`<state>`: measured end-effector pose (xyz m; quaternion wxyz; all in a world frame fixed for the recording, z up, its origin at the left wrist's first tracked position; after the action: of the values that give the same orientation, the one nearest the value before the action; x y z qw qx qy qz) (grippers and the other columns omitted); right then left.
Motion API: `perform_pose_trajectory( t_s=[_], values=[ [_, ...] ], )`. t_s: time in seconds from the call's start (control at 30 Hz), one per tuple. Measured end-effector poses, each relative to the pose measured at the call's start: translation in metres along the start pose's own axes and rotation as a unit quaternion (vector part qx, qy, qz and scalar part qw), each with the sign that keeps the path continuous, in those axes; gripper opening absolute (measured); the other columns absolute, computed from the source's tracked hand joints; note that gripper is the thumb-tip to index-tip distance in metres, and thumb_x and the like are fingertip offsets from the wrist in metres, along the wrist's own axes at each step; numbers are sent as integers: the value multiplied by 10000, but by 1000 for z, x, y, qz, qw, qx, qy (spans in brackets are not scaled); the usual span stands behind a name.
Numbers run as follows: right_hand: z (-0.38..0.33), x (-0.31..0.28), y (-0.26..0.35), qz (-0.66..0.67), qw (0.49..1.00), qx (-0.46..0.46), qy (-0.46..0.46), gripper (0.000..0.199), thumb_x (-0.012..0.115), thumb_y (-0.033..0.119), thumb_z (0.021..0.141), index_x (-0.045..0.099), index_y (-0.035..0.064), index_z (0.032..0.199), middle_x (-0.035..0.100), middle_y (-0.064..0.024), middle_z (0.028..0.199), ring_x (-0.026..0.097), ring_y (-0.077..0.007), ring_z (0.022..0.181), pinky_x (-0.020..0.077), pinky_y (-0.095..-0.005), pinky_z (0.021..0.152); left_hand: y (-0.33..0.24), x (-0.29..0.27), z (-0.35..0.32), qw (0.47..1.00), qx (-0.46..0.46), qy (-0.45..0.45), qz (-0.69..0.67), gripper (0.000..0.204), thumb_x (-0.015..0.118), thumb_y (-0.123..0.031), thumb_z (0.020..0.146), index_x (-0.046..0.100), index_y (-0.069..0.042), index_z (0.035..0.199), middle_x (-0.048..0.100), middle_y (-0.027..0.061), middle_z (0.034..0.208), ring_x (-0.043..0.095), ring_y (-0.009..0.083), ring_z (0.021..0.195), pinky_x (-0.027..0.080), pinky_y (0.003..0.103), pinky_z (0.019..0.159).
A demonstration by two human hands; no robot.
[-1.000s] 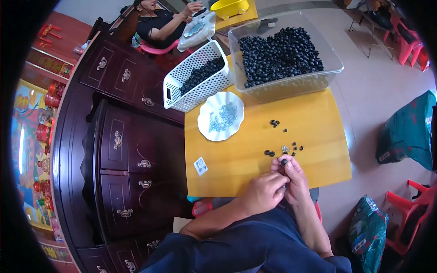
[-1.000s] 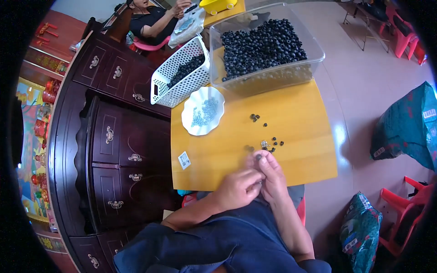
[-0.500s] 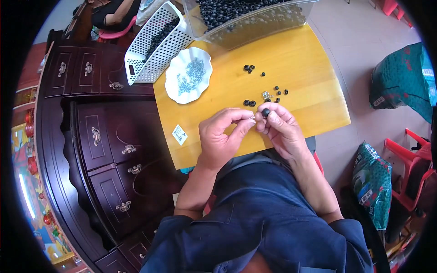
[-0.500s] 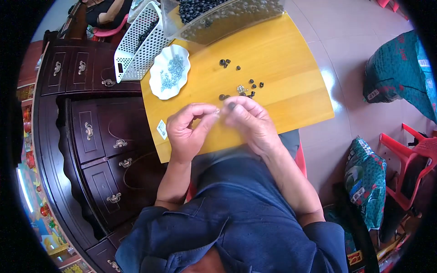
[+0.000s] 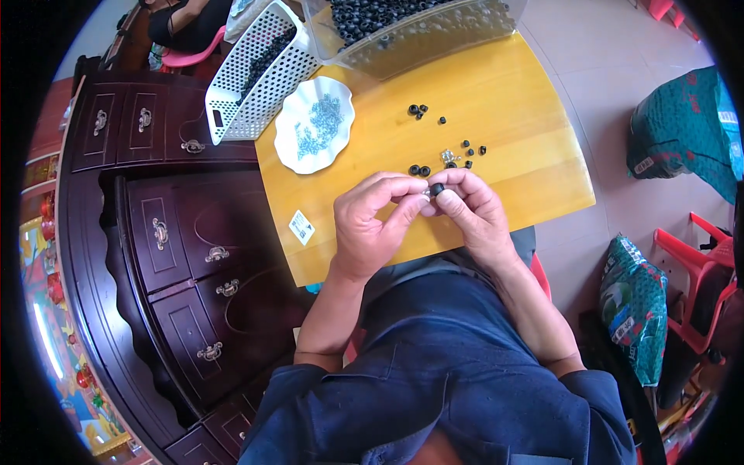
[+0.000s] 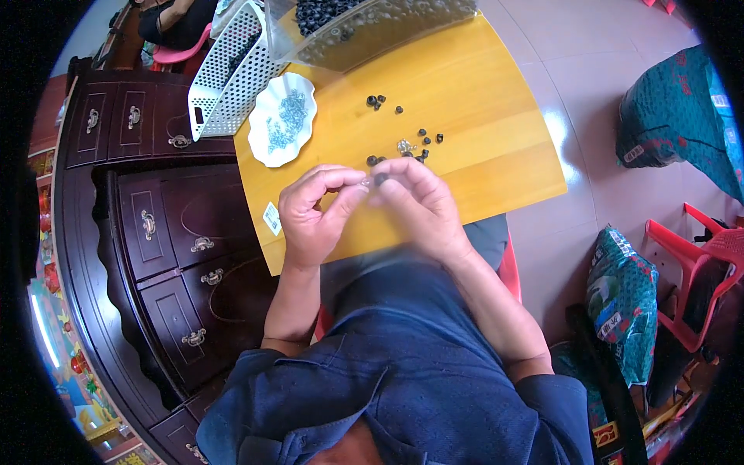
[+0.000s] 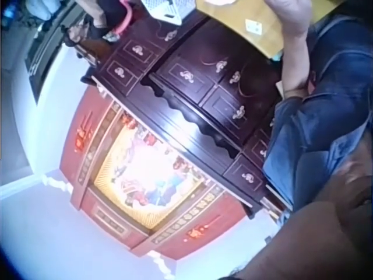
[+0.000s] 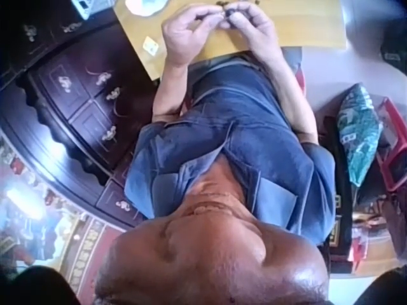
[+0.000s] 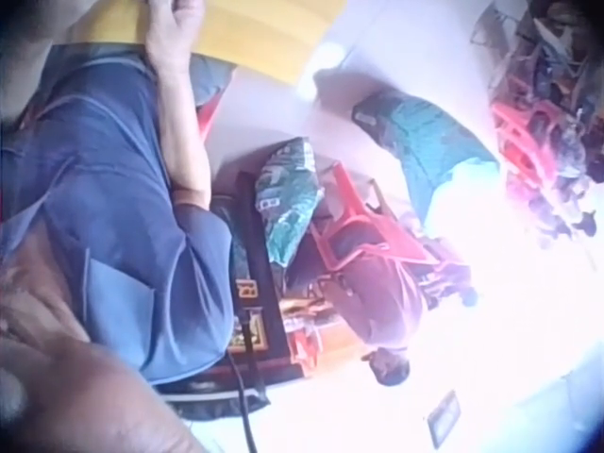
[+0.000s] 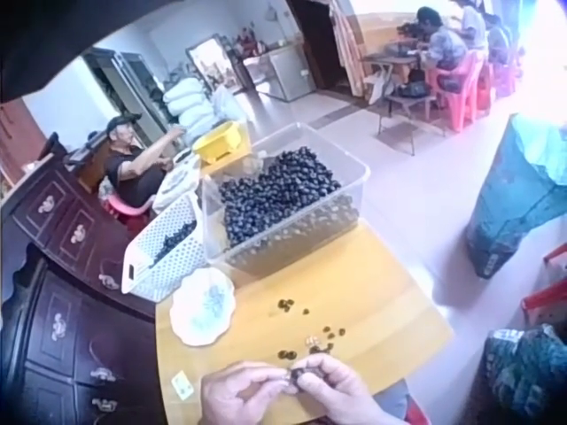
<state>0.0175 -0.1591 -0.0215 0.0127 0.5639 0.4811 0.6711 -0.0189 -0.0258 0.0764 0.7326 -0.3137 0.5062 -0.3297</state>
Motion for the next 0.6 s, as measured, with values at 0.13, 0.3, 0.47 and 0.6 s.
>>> perform_pose_trajectory(
  t_s=[0.13,0.3,0.47,0.6],
  values=[
    [-1,2,1,-34,999,-9,4,223,593,104,1022,603,15,1226,666,-33,1077,628,-105,927,509,-258,855,7,-1,-2,1000,-6,0,0,176,726,87,825,718,17,986,714,108,883,702,178,787,560,277,715],
    [-2,1,-1,-71,997,3,-10,268,597,104,1019,588,13,1271,663,-34,1088,617,-88,950,517,-252,839,7,-1,-3,1000,-15,-2,-4,130,724,70,832,718,38,958,716,102,884,674,153,793,528,255,730],
    [-2,1,-1,-82,996,-25,-3,229,614,104,1010,598,16,1221,658,-22,1066,605,-67,941,519,-246,815,8,2,-2,999,-32,19,-15,130,709,84,833,715,38,954,709,95,879,668,148,788,526,251,729],
    [-1,4,0,-69,997,-17,-2,189,627,94,1002,598,21,1174,652,-8,1028,599,-54,913,519,-239,802,10,1,-2,999,-33,18,-5,120,707,78,838,715,36,950,706,91,873,666,146,785,525,253,728]
  ],
)
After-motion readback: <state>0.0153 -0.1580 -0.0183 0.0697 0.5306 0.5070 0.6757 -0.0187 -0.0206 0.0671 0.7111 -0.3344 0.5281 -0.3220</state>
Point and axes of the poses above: each hand's wrist, its own z-axis towards the middle knuckle, its own x-axis out of the palm, y = z × x, the point moved 4 cm from there along z, towards the middle knuckle
